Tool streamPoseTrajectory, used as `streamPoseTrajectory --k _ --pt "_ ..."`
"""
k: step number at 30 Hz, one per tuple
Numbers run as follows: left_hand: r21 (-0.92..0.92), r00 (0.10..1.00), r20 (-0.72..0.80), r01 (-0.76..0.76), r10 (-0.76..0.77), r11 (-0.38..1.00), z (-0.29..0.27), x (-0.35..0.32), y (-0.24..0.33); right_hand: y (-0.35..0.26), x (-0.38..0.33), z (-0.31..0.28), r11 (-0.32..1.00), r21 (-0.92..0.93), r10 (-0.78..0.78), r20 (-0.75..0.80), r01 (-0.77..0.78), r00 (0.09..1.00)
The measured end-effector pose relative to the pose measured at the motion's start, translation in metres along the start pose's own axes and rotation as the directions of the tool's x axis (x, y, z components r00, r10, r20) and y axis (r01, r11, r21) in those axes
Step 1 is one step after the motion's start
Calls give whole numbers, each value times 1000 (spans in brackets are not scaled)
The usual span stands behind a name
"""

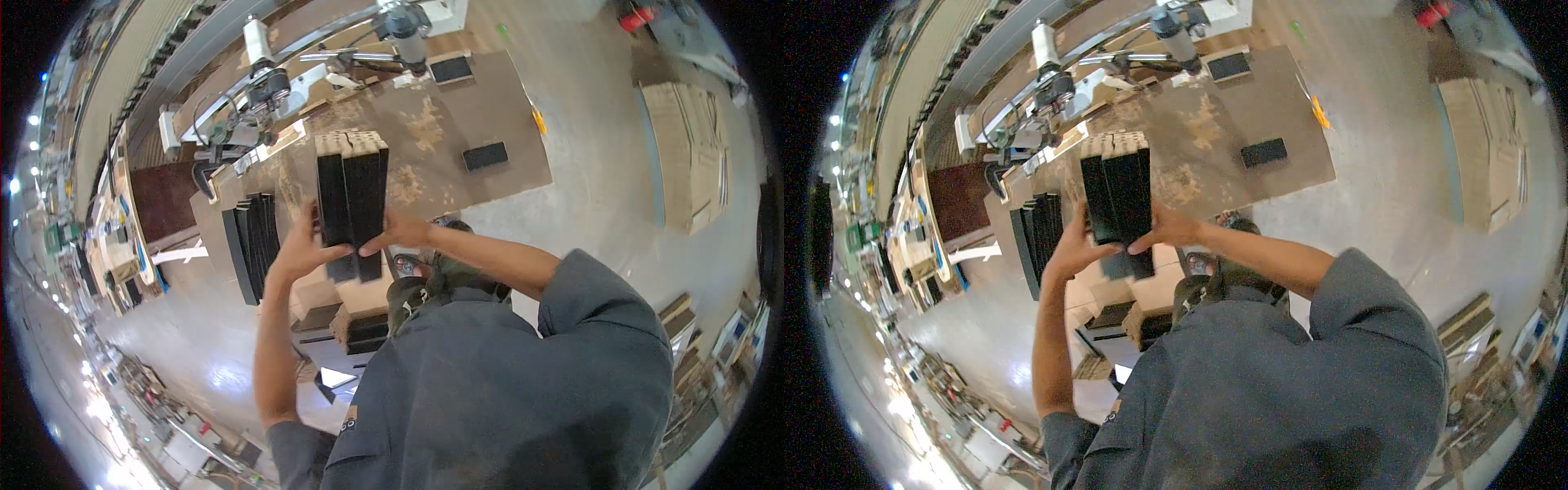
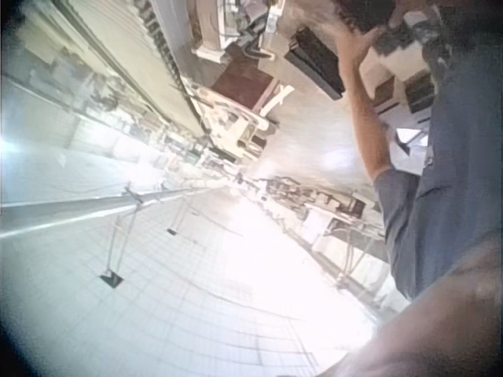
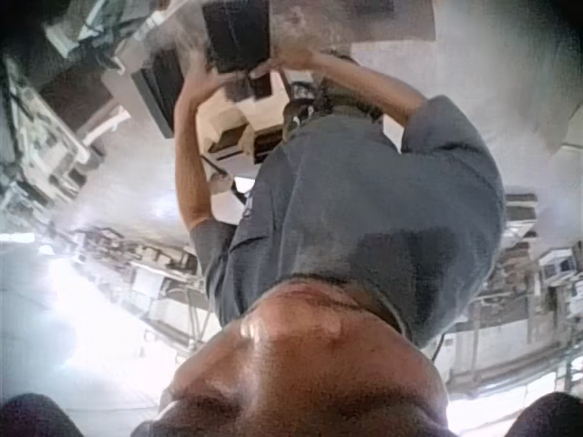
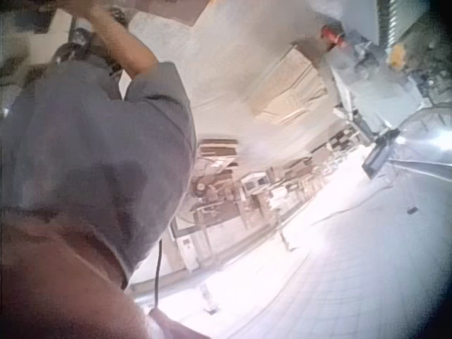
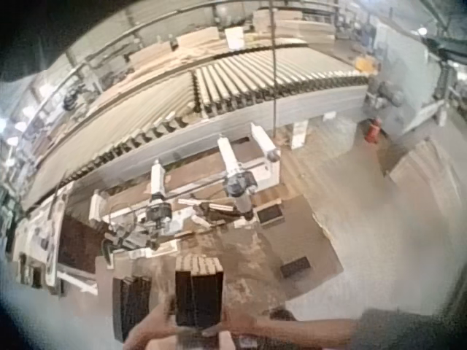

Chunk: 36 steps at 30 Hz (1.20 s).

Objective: The person picks up several black wood pieces from a workbench and places them into a cardboard box on the floor, then picks up a tool to blow air onto the workbench.

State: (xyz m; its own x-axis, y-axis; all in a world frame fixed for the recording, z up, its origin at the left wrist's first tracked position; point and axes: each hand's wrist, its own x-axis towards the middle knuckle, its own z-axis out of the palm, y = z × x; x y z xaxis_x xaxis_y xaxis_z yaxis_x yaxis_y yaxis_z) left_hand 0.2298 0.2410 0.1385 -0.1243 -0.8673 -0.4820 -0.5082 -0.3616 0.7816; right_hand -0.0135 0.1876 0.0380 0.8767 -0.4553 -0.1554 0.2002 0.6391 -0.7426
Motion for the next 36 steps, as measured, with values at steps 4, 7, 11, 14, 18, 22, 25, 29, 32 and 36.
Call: streamPoseTrajectory --k 4,7,11,14,18,22,25,29,32,36 --pt "108 976 93 187 -198 976 -44 -12 35 37 16 70 634 735 294 57 -239 954" --pt "237 841 283 406 -462 883 -72 20 53 47 29 92 419 865 332 135 -274 934" --pt "447 652 356 510 -669 735 -79 67 84 24 33 106 286 943 243 101 -170 965" --pt "389 519 439 627 -734 675 -55 106 75 48 41 85 212 976 161 24 -58 987" --pt "712 391 213 565 -895 416 -34 144 71 33 26 71 176 983 157 20 -48 987" --pt "731 351 233 552 -907 401 -29 160 94 6 12 77 66 998 200 -30 17 979" --pt "739 388 280 497 -878 455 -15 173 88 7 8 74 -17 999 310 -38 46 950" --pt "679 274 364 576 -890 455 -20 178 36 14 7 73 99 995 241 -54 31 969" --pt "631 397 368 557 -840 540 -31 153 1 13 4 81 155 988 308 -58 10 950" --pt "458 396 465 658 -792 598 -20 121 -2 38 7 91 155 982 308 54 -107 950"
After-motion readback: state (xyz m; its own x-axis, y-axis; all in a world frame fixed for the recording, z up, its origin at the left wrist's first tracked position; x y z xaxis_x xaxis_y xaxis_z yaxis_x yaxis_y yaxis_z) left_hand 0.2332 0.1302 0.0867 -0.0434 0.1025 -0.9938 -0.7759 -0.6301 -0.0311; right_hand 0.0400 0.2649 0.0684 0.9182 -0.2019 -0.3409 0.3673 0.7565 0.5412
